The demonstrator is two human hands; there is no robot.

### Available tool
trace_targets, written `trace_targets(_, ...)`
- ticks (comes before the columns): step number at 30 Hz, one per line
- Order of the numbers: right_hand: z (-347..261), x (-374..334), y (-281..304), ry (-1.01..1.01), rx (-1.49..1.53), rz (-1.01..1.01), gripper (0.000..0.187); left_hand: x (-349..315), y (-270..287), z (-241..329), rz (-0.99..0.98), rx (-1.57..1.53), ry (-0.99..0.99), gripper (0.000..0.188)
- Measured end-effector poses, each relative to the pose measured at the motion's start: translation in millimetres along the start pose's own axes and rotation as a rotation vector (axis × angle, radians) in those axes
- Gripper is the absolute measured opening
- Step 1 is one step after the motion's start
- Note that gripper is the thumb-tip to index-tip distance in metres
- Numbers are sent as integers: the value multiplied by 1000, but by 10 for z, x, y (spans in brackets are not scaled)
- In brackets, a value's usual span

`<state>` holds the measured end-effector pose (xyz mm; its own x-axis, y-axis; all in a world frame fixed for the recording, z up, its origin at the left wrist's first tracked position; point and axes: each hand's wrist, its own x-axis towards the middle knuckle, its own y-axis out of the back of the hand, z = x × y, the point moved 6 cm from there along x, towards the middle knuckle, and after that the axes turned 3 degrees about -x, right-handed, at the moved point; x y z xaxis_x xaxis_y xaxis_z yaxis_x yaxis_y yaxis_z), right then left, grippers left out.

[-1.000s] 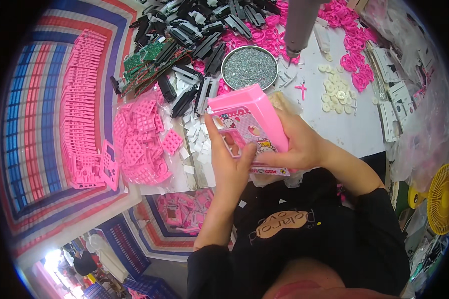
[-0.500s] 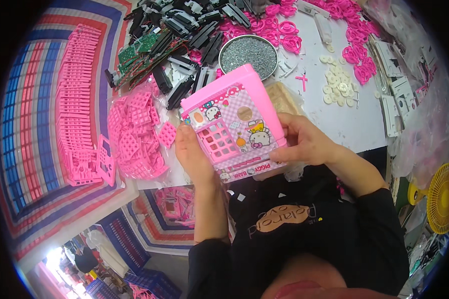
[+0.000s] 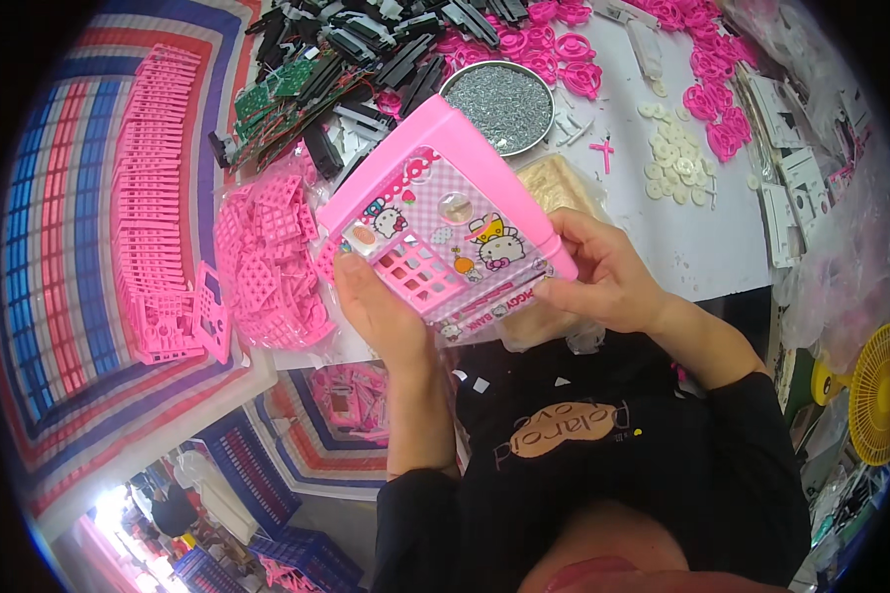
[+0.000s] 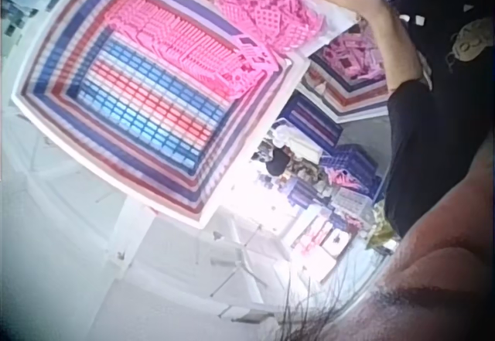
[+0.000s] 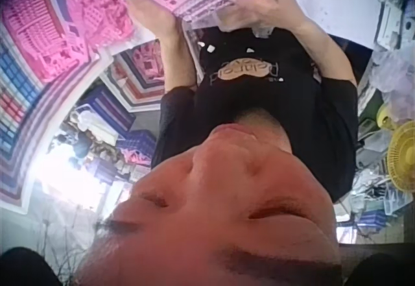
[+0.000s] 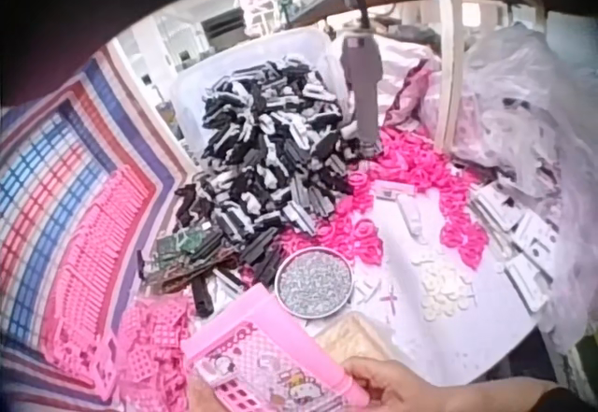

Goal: Assemble electronic toy piggy banks by installing internal components and gluing them into the plastic shell.

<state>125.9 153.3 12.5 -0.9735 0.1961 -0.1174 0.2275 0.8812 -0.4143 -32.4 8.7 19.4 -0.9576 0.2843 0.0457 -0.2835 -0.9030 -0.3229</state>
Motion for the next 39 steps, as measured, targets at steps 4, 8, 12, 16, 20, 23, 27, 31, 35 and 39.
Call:
trace_targets(4, -9, 14, -4, 17, 8, 16, 51, 92, 49, -30, -92, 127, -23, 29)
trace_targets(8, -26, 14, 2, 68, -30, 60, 50, 142, 47, -21, -77, 51, 51, 37)
trace_targets(12, -94, -9, 30, 132, 0, 123, 46, -3, 11, -75, -109, 41, 94, 48)
trace_targets(16, -11, -1, -24, 129, 51, 105, 45, -151, -21, -20, -63, 236, -72, 47)
trace_targets(20, 23, -29, 71, 125, 25, 97, 47, -122, -43, -64, -169, 279, -148, 43)
trace_targets(23, 33, -107, 126, 86, -29, 72, 48, 84, 85, -58, -283, 245, -27, 39)
trace_targets(27, -41, 0, 320, -33, -186, 2, 42, 322, -77, 207, -328, -113, 85, 32)
trace_targets(31, -400, 276, 639, 231, -815, 77, 34, 193, -63, 504, -586, 234, -325, 22)
trace_targets(35, -401, 279, 832, 515, -1240, -43, 40, -104, -308, 342, -1065, 646, -683, 27)
trace_targets(39, -244, 23, 722, 359, -1323, -187, 50, -631, -265, -48, -1231, 853, -602, 36)
